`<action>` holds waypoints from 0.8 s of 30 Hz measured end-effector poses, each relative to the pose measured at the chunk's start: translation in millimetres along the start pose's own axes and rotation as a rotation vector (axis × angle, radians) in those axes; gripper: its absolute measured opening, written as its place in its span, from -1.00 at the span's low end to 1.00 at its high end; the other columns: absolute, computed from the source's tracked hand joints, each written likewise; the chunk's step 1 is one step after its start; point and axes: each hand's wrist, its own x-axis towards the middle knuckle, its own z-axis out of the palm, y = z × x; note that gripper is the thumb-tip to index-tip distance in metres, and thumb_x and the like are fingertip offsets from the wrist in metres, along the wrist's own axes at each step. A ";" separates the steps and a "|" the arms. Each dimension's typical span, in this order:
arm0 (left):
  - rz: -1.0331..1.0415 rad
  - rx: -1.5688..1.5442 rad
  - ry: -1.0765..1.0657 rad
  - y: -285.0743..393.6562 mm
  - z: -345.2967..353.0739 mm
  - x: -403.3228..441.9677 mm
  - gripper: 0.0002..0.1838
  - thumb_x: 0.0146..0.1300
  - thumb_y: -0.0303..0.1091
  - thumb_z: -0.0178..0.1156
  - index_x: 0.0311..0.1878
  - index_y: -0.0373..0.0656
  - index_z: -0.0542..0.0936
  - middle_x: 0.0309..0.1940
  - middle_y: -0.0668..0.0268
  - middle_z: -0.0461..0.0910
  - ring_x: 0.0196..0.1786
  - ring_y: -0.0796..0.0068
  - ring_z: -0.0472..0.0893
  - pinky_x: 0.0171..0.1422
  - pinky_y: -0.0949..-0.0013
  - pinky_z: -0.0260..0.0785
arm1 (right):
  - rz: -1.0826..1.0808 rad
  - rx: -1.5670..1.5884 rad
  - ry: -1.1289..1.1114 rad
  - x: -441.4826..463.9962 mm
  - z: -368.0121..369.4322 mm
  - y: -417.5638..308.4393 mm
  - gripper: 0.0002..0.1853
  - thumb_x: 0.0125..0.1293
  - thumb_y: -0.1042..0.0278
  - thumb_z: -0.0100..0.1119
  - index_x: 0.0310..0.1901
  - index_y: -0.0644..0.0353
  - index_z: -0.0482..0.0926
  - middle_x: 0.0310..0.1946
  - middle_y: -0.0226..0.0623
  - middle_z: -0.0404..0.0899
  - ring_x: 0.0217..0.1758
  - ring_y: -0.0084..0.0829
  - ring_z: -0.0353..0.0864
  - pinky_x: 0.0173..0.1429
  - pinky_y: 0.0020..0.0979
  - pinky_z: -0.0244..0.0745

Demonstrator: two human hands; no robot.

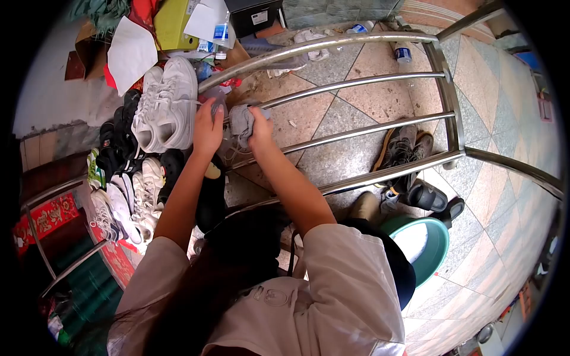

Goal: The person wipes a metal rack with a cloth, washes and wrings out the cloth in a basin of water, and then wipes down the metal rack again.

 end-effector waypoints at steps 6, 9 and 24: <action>0.017 0.081 -0.006 2.0 35.6 -8.0 -0.70 0.21 -0.23 -0.02 -0.12 -0.24 0.46 -0.26 0.06 0.52 -0.15 0.01 0.46 -0.04 0.12 0.28 | -0.329 -0.078 0.071 21.7 -20.1 -178.3 -0.75 0.06 0.31 0.07 -0.26 0.28 0.45 -0.35 -0.19 0.55 -0.33 -0.22 0.57 -0.23 -0.22 0.51; 0.034 0.141 -0.028 -2.0 55.9 4.0 -0.76 0.22 -0.21 -0.04 -0.28 -0.19 0.49 -0.39 0.13 0.54 -0.28 0.05 0.49 -0.17 0.10 0.32 | -0.401 -0.161 0.103 29.8 -25.0 -263.2 -0.77 0.18 0.25 -0.12 -0.37 0.22 0.47 -0.43 -0.27 0.56 -0.31 -0.25 0.55 -0.09 -0.23 0.46; 0.015 0.362 -0.252 -18.7 87.8 19.4 -0.78 0.23 -0.25 -0.14 -0.29 -0.18 0.40 -0.46 0.06 0.51 -0.34 0.01 0.51 -0.29 0.02 0.38 | -0.718 -0.083 0.661 54.3 -38.7 -465.1 -0.70 -0.08 0.39 0.29 -0.31 0.40 0.53 -0.39 -0.14 0.56 -0.41 -0.29 0.58 -0.37 -0.28 0.50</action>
